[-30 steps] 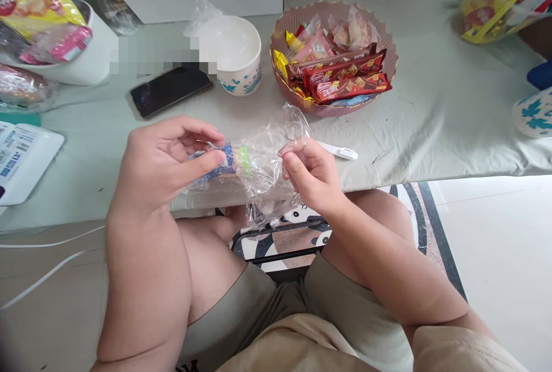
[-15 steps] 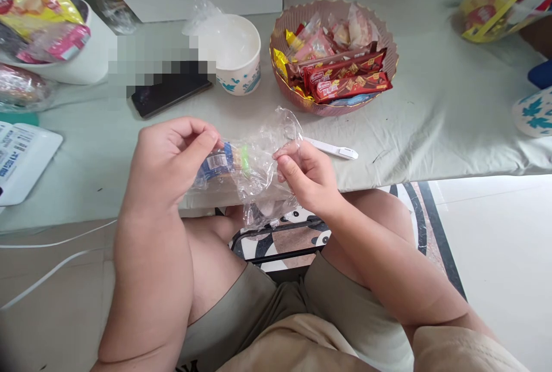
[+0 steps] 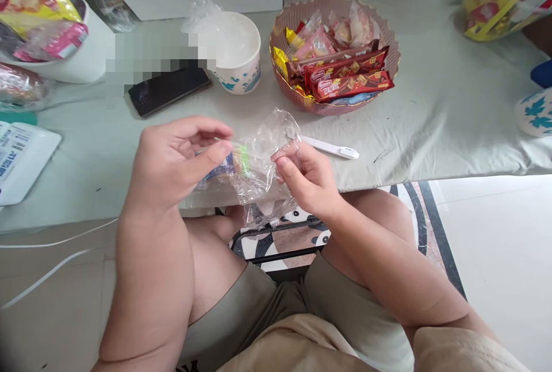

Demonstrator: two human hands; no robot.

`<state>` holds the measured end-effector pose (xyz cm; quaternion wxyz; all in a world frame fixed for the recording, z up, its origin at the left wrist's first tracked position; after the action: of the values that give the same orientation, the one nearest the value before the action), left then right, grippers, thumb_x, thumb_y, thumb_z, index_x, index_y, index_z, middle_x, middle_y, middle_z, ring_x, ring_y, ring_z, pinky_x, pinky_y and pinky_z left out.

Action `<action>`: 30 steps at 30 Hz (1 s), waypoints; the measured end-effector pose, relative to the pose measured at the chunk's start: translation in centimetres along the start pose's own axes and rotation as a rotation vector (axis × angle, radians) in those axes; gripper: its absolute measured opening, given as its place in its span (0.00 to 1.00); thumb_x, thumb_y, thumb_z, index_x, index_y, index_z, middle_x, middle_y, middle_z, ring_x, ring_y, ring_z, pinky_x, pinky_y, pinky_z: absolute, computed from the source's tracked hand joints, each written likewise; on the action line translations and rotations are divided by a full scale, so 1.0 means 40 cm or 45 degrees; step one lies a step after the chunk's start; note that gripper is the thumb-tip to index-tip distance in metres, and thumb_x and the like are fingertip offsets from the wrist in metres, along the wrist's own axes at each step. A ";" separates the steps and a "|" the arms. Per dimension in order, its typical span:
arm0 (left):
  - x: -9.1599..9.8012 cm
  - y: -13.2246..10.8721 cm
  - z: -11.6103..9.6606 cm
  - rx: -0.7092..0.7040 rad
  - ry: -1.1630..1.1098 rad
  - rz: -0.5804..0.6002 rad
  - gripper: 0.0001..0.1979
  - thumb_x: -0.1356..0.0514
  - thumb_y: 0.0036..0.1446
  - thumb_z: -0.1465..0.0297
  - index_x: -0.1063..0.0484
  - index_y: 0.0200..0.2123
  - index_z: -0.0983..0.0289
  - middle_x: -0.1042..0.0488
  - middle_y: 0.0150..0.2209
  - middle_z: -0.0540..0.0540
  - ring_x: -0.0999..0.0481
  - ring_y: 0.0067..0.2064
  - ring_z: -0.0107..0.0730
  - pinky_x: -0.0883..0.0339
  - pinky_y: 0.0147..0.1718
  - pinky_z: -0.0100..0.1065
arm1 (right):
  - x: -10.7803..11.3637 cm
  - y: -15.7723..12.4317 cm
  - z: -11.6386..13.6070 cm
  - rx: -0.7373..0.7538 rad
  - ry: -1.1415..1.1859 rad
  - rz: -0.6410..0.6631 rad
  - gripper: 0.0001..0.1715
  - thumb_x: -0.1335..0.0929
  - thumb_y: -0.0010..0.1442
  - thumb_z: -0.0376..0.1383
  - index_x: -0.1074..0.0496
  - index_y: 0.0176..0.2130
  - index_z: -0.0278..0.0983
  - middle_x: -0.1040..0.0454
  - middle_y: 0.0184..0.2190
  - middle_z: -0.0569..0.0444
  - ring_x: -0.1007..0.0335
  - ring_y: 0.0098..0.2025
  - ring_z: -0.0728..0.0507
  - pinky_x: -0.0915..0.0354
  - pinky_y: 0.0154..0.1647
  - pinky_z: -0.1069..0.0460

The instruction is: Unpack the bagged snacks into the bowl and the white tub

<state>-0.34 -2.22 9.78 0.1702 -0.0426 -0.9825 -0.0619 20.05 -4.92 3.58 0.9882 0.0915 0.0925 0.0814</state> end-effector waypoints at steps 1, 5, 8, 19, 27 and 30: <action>-0.002 -0.001 0.001 0.044 0.047 0.035 0.02 0.32 0.54 0.69 0.18 0.32 0.60 0.17 0.31 0.51 0.20 0.34 0.32 0.26 0.34 0.34 | -0.002 0.001 0.002 0.007 0.003 0.014 0.13 0.29 0.69 0.46 0.28 0.37 0.40 0.39 0.17 0.66 0.46 0.16 0.55 0.38 0.23 0.56; -0.006 -0.002 0.009 0.108 0.155 0.010 0.06 0.35 0.54 0.72 0.20 0.25 0.61 0.21 0.24 0.49 0.24 0.27 0.30 0.31 0.26 0.32 | -0.010 0.003 0.008 0.001 -0.019 0.062 0.14 0.30 0.70 0.46 0.29 0.37 0.40 0.37 0.18 0.65 0.47 0.16 0.55 0.40 0.20 0.57; -0.011 -0.002 0.009 0.087 0.119 -0.100 0.09 0.35 0.54 0.74 0.22 0.22 0.61 0.23 0.23 0.48 0.25 0.27 0.30 0.33 0.25 0.32 | -0.014 0.002 0.009 0.041 -0.011 0.098 0.11 0.30 0.71 0.42 0.29 0.37 0.39 0.34 0.20 0.64 0.47 0.15 0.57 0.41 0.19 0.58; 0.003 0.004 0.005 -0.067 -0.063 -0.083 0.03 0.32 0.53 0.71 0.17 0.32 0.60 0.17 0.30 0.50 0.21 0.31 0.29 0.27 0.31 0.32 | -0.019 -0.003 0.012 0.092 0.011 0.153 0.10 0.31 0.72 0.39 0.28 0.37 0.38 0.32 0.21 0.63 0.45 0.16 0.58 0.42 0.19 0.61; -0.017 -0.006 -0.014 0.076 0.023 0.098 0.07 0.34 0.54 0.70 0.19 0.24 0.62 0.21 0.24 0.50 0.24 0.27 0.30 0.32 0.25 0.31 | -0.019 -0.003 0.011 0.101 0.023 0.191 0.08 0.31 0.72 0.37 0.27 0.38 0.38 0.31 0.21 0.64 0.45 0.17 0.59 0.42 0.19 0.62; -0.025 -0.005 -0.006 0.075 0.038 -0.058 0.10 0.33 0.55 0.69 0.22 0.23 0.63 0.24 0.22 0.50 0.27 0.25 0.28 0.35 0.23 0.31 | -0.021 0.001 0.012 0.120 0.014 0.157 0.08 0.31 0.72 0.37 0.27 0.39 0.38 0.31 0.21 0.63 0.45 0.17 0.59 0.42 0.19 0.62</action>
<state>0.66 -2.52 9.65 0.1844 -0.0143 -0.9820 -0.0375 19.34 -5.12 4.19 0.9753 0.1430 0.0958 0.1382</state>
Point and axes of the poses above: each hand's wrist, its own y-axis towards the middle knuckle, its own x-axis out of the back of the hand, z = x × y, the point moved 2 cm from there along y, towards the middle knuckle
